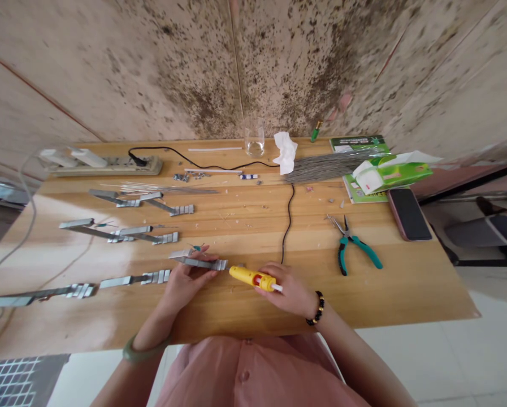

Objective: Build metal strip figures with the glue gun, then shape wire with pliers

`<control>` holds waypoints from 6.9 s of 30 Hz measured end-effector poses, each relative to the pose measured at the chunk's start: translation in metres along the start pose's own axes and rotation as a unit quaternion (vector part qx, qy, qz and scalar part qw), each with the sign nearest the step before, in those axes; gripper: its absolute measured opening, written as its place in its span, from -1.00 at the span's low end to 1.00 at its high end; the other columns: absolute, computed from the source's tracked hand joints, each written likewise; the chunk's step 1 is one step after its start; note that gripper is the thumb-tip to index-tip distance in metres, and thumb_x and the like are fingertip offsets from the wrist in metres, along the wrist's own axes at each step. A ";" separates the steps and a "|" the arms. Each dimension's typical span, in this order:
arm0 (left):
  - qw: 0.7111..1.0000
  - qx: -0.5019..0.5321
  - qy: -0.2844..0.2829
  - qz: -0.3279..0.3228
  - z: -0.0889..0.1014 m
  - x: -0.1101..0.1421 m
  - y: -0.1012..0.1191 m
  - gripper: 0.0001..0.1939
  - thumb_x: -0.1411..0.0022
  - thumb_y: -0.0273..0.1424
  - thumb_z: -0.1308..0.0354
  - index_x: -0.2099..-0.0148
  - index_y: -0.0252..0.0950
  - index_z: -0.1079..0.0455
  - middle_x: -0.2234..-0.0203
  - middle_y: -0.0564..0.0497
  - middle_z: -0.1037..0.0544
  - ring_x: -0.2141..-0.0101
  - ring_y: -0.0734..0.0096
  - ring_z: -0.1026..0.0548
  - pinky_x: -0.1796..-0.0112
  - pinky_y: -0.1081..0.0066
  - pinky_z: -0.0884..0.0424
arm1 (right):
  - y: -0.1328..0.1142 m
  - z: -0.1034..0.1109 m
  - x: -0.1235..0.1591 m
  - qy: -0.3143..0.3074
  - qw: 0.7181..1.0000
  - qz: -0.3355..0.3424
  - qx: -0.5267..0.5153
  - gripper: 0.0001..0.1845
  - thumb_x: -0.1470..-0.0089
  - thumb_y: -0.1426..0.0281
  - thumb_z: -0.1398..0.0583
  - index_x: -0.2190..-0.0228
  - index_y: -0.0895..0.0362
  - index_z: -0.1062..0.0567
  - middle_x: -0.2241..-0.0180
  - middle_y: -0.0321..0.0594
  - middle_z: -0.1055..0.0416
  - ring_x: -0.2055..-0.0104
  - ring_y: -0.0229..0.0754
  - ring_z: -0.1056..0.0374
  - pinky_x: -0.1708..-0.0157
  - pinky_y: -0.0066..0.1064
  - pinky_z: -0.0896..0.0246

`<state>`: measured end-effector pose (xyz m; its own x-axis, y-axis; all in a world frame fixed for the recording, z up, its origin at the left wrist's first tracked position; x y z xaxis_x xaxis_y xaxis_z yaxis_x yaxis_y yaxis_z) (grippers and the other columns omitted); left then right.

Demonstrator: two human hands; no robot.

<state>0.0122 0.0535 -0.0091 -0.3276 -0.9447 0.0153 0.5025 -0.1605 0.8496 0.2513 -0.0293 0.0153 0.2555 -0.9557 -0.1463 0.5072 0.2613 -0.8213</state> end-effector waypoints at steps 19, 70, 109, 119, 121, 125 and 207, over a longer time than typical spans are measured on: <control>1.000 -0.008 -0.006 0.011 -0.001 0.000 -0.001 -0.69 -0.05 -0.27 -0.28 0.14 -0.27 -0.47 0.14 -0.10 -0.59 0.01 0.12 -0.49 -0.02 0.13 -0.40 | 0.002 0.000 -0.003 0.007 1.000 -0.020 -0.012 -0.81 -0.13 0.28 -0.18 0.19 0.02 -0.42 0.19 -0.18 -0.48 0.14 -0.12 -0.42 0.13 -0.28 -0.37; 1.000 -0.021 -0.005 -0.002 0.000 -0.001 0.005 -0.72 -0.05 -0.30 -0.28 0.16 -0.27 -0.50 0.17 -0.07 -0.61 0.07 0.14 -0.53 0.03 0.18 -0.45 | 0.002 -0.001 0.002 0.026 1.000 0.009 0.009 -0.78 -0.15 0.27 -0.18 0.15 0.03 -0.42 0.18 -0.15 -0.49 0.12 -0.10 -0.44 0.13 -0.29 -0.39; 1.000 -0.018 -0.008 0.004 0.000 -0.002 0.004 -0.71 -0.04 -0.29 -0.29 0.15 -0.26 -0.50 0.17 -0.07 -0.61 0.07 0.17 -0.52 0.04 0.20 -0.45 | 0.004 -0.001 0.000 0.004 1.000 -0.019 0.011 -0.80 -0.15 0.25 -0.16 0.19 0.05 -0.41 0.21 -0.16 -0.49 0.15 -0.13 -0.43 0.13 -0.32 -0.36; 1.000 0.008 -0.008 0.022 -0.002 -0.001 0.002 -0.69 -0.03 -0.26 -0.29 0.16 -0.27 -0.48 0.21 -0.08 -0.62 0.14 0.17 -0.56 0.10 0.19 -0.50 | 0.001 0.002 -0.006 0.010 0.999 -0.038 0.004 -0.87 -0.17 0.28 -0.14 0.24 0.02 -0.41 0.23 -0.20 -0.49 0.16 -0.12 -0.43 0.14 -0.31 -0.34; 1.000 0.006 -0.010 0.022 -0.002 -0.001 0.004 -0.71 -0.03 -0.28 -0.28 0.17 -0.27 -0.49 0.21 -0.07 -0.62 0.14 0.18 -0.56 0.10 0.19 -0.50 | 0.001 0.002 -0.005 0.009 0.999 -0.041 0.004 -0.86 -0.16 0.28 -0.15 0.24 0.03 -0.41 0.23 -0.20 -0.49 0.17 -0.13 -0.43 0.14 -0.31 -0.34; 1.000 -0.001 -0.011 0.024 -0.001 -0.002 0.005 -0.71 -0.03 -0.29 -0.28 0.17 -0.26 -0.50 0.19 -0.07 -0.61 0.12 0.17 -0.55 0.09 0.20 -0.49 | 0.002 0.001 -0.003 0.005 0.999 -0.046 -0.006 -0.86 -0.14 0.28 -0.16 0.23 0.03 -0.41 0.24 -0.20 -0.49 0.17 -0.13 -0.42 0.16 -0.32 -0.35; 0.999 -0.036 -0.005 -0.019 -0.002 -0.001 -0.001 -0.72 -0.06 -0.25 -0.28 0.16 -0.23 -0.51 0.14 -0.05 -0.60 0.00 0.14 -0.47 -0.10 0.09 -0.32 | 0.007 -0.003 0.002 -0.028 0.997 -0.068 -0.002 -0.85 -0.15 0.25 -0.14 0.28 0.04 -0.42 0.23 -0.19 -0.49 0.15 -0.13 -0.42 0.14 -0.32 -0.31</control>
<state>0.0133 0.0543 -0.0112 -0.3557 -0.9345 -0.0098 0.5453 -0.2161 0.8099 0.2529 -0.0303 0.0079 0.2292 -0.9734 -0.0024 0.5376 0.1286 -0.8333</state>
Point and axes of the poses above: each hand's wrist, its own x-axis away from the middle knuckle, its own z-axis out of the back of the hand, y = z × x, the point moved 5 cm from there along -x, towards the middle knuckle
